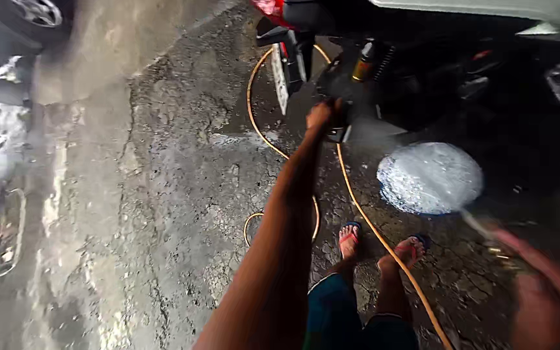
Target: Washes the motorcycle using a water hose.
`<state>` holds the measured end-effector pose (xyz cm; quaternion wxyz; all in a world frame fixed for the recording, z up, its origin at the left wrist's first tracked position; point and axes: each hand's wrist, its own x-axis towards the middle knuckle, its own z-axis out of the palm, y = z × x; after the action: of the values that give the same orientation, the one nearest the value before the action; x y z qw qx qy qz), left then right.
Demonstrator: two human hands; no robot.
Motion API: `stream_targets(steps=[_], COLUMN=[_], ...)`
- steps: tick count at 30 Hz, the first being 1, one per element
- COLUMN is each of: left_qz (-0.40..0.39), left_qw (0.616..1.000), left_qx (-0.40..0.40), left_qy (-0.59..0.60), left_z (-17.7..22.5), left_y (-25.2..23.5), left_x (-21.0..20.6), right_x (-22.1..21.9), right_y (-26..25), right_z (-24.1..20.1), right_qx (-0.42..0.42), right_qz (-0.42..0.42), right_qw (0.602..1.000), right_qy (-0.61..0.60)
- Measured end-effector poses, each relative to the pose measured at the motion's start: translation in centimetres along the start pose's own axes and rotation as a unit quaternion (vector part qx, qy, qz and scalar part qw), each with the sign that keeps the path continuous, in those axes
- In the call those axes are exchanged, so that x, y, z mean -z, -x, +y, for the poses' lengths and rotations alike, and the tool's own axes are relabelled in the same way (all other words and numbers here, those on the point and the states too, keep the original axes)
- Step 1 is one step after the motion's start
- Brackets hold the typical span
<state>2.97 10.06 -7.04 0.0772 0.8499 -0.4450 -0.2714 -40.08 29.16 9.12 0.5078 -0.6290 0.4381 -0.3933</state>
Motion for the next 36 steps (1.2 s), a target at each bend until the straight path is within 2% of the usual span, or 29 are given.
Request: stream_targets(steps=[2, 3, 4, 6, 8, 10, 12, 14, 17, 18, 22, 25, 27, 29, 31, 33, 36], left_qz=[-0.009, -0.013, -0.024, -0.056, -0.048, -0.034, -0.055, -0.058, -0.074, -0.074, -0.054, 0.0, 0.042, 0.056, 0.019, -0.066, -0.194], left_qw=[0.98, 0.951, 0.914, 0.837, 0.796, 0.762, 0.716, 0.693, 0.717, 0.73, 0.764, 0.791, 0.846, 0.915, 0.964, 0.989, 0.973], left_qx=[0.084, 0.121, 0.148, 0.138, 0.126, 0.138, 0.085, 0.129, 0.187, 0.197, 0.199, 0.178, 0.186, 0.175, 0.131, 0.052, -0.094], left_qy=[0.179, 0.283, 0.378, 0.526, 0.59, 0.632, 0.691, 0.706, 0.668, 0.65, 0.612, 0.586, 0.498, 0.36, 0.23, 0.122, 0.089], left_z=[-3.4, -4.8, -5.6, -5.5, -4.5, -4.2, -4.2, -3.8, -3.4, -3.4, -5.1, -6.9, -8.7, -10.2, -11.4, -11.8, -9.4], left_y=[-0.4, -0.5, -0.3, 0.8, 1.9, 2.5, 2.8, 3.9, 5.9, 6.3, 7.5, 10.0, 11.6, 13.6, 16.3, 19.4, 26.1], left_x=[-1.4, -2.6, -3.7, -4.7, -5.0, -5.8, -6.7, -6.8, -6.1, -5.9, -6.0, -6.0, -6.7, -7.5, -9.0, -10.9, -14.6], right_x=[-2.6, -3.4, -3.7, -3.3, -2.8, -3.9, -5.5, -6.1, -5.0, -4.6, -5.0, -3.5, -2.4, -2.5, -2.4, -1.2, -1.1], right_y=[1.2, 1.8, 2.1, 2.0, 2.1, 3.1, 4.1, 4.3, 4.1, 4.3, 6.6, 6.8, 6.5, 6.3, 5.9, 5.2, 4.9], right_z=[-1.1, -1.4, -1.4, -0.9, -0.7, -1.5, -2.2, -2.3, -1.6, -1.5, -2.1, -1.6, -1.5, -2.0, -2.0, -1.5, -1.8], right_qx=[-0.005, -0.015, -0.03, -0.058, -0.079, -0.067, -0.035, -0.033, -0.079, -0.09, -0.101, -0.117, -0.121, -0.108, -0.11, -0.122, -0.107], right_qz=[-0.035, -0.022, 0.014, 0.115, 0.154, 0.097, 0.033, 0.068, 0.193, 0.207, 0.167, 0.241, 0.247, 0.203, 0.2, 0.243, 0.234], right_qw=[0.998, 0.997, 0.995, 0.987, 0.982, 0.991, 0.995, 0.99, 0.972, 0.969, 0.972, 0.955, 0.953, 0.965, 0.963, 0.953, 0.958], right_qy=[0.049, 0.073, 0.091, 0.1, 0.076, 0.06, 0.088, 0.118, 0.111, 0.103, 0.135, 0.128, 0.124, 0.126, 0.141, 0.135, 0.125])
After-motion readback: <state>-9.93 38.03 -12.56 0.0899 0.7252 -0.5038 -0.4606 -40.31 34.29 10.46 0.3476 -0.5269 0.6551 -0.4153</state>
